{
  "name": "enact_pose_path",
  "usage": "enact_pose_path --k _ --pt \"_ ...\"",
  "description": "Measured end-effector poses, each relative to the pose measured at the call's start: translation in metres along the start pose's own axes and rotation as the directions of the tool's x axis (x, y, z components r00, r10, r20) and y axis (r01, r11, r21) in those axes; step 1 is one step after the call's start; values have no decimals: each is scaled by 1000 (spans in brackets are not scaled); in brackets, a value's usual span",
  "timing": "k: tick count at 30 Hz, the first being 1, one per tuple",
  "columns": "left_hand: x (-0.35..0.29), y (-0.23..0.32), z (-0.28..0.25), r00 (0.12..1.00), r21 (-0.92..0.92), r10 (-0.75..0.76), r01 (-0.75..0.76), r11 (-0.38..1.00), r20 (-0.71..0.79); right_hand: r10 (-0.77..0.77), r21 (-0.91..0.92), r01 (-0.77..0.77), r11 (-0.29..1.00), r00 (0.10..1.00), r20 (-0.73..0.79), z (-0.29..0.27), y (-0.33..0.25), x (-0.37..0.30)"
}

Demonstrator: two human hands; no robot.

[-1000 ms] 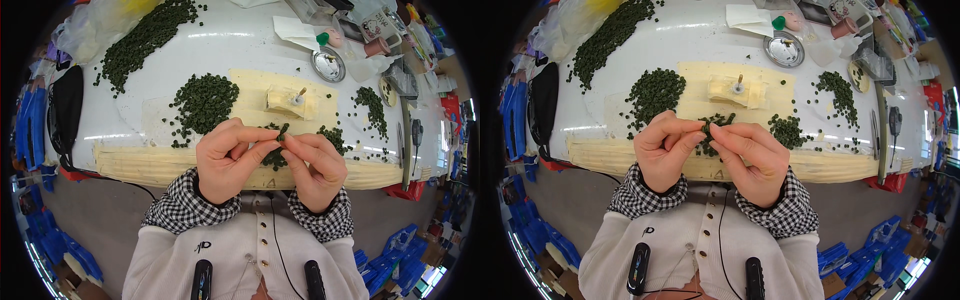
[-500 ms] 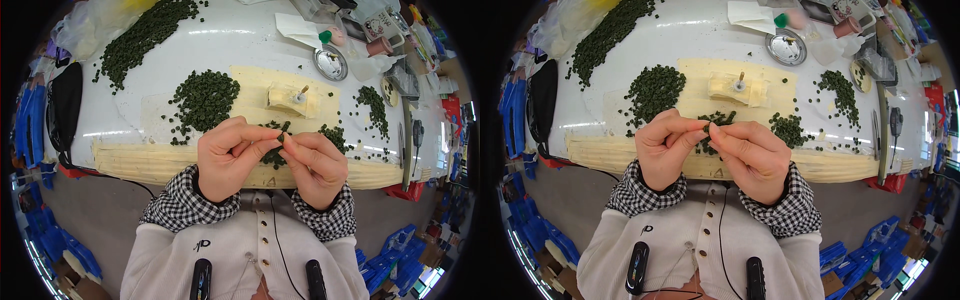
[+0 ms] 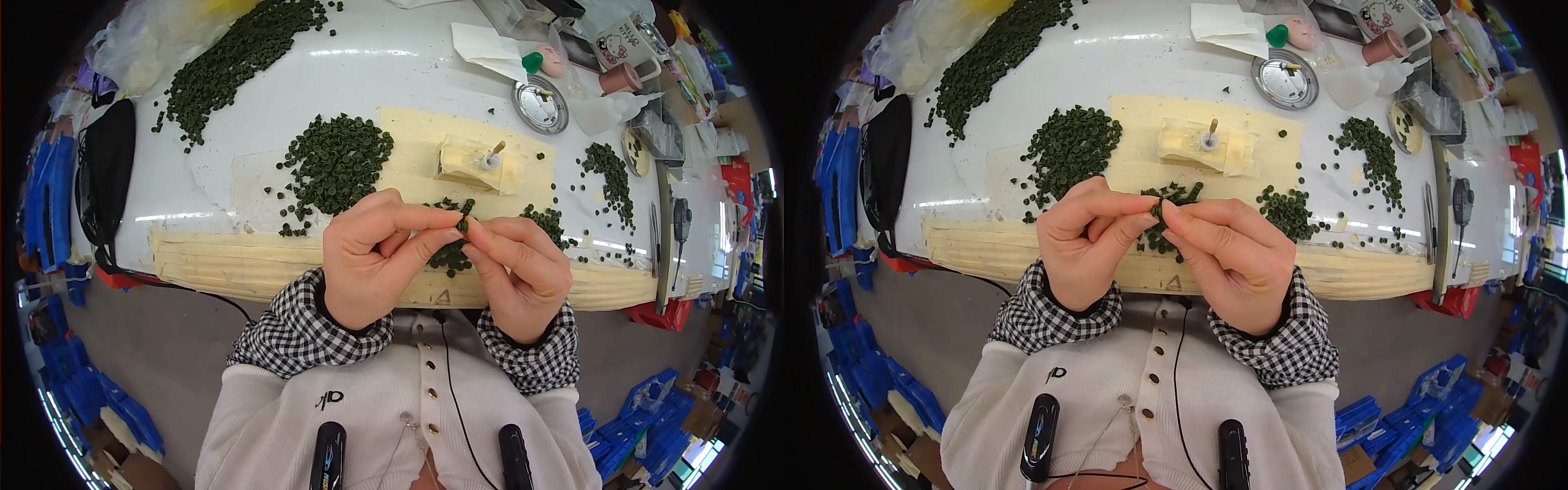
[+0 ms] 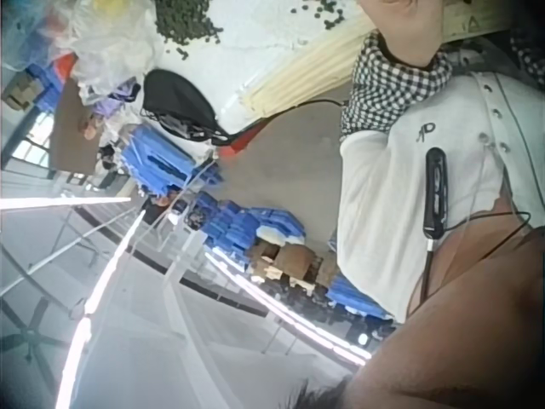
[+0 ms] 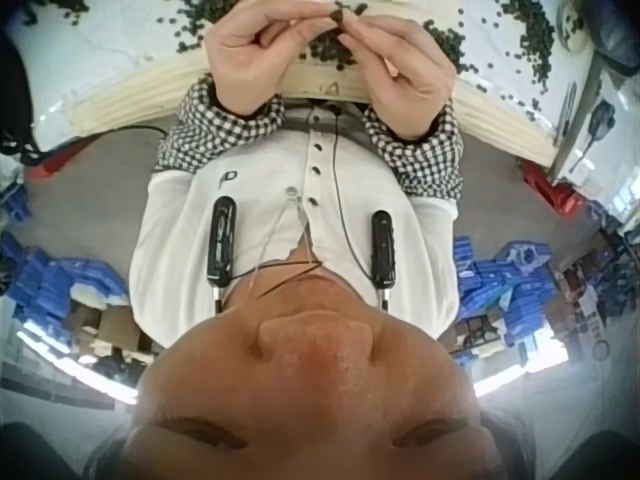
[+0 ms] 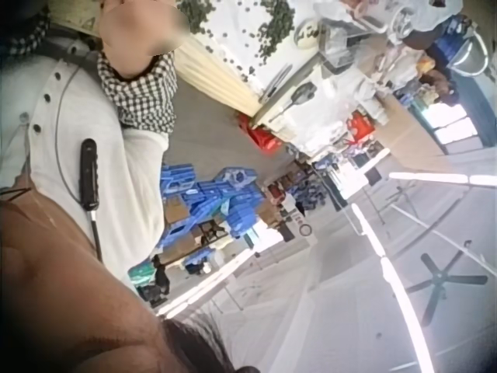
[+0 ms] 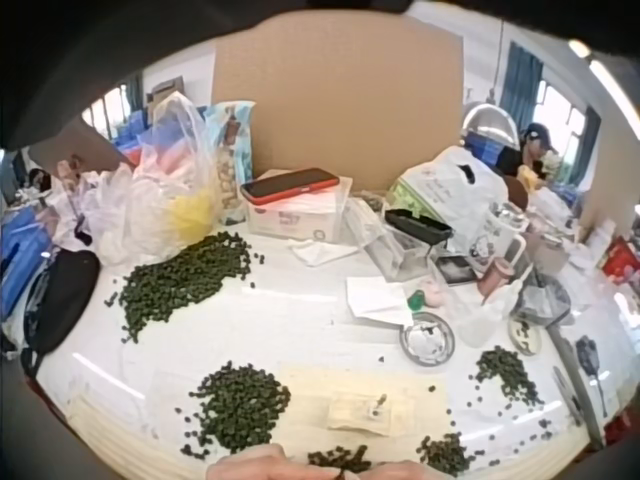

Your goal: The person is sorting and inspecting small green plastic components at a workbench.

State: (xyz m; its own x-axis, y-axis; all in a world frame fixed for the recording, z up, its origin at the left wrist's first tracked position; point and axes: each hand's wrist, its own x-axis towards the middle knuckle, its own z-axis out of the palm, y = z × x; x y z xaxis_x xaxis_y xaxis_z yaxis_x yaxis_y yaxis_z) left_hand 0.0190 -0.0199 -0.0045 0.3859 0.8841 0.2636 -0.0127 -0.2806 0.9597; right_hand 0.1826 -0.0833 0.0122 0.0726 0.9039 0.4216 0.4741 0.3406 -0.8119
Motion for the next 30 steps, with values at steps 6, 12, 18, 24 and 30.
enact_pose_path --k 6,12,18,24,30 --pt "0 -1 1 1000 -19 -5 5 1000 -19 -7 -8 7 1000 1000 -6 0 0 0" --pt "0 -2 1 1000 -17 -11 10 1000 -12 -6 -19 6 1000 1000 -3 0 0 0" --pt "-1 -1 -1 999 -14 -33 33 999 11 25 -18 -26 1000 999 -42 -5 0 4" --pt "0 1 1 996 -42 -90 89 995 -23 -3 -315 -44 948 989 -149 -26 10 41" --pt "1 -4 2 998 -52 -53 51 997 -37 -76 -386 54 921 996 -43 -22 25 59"
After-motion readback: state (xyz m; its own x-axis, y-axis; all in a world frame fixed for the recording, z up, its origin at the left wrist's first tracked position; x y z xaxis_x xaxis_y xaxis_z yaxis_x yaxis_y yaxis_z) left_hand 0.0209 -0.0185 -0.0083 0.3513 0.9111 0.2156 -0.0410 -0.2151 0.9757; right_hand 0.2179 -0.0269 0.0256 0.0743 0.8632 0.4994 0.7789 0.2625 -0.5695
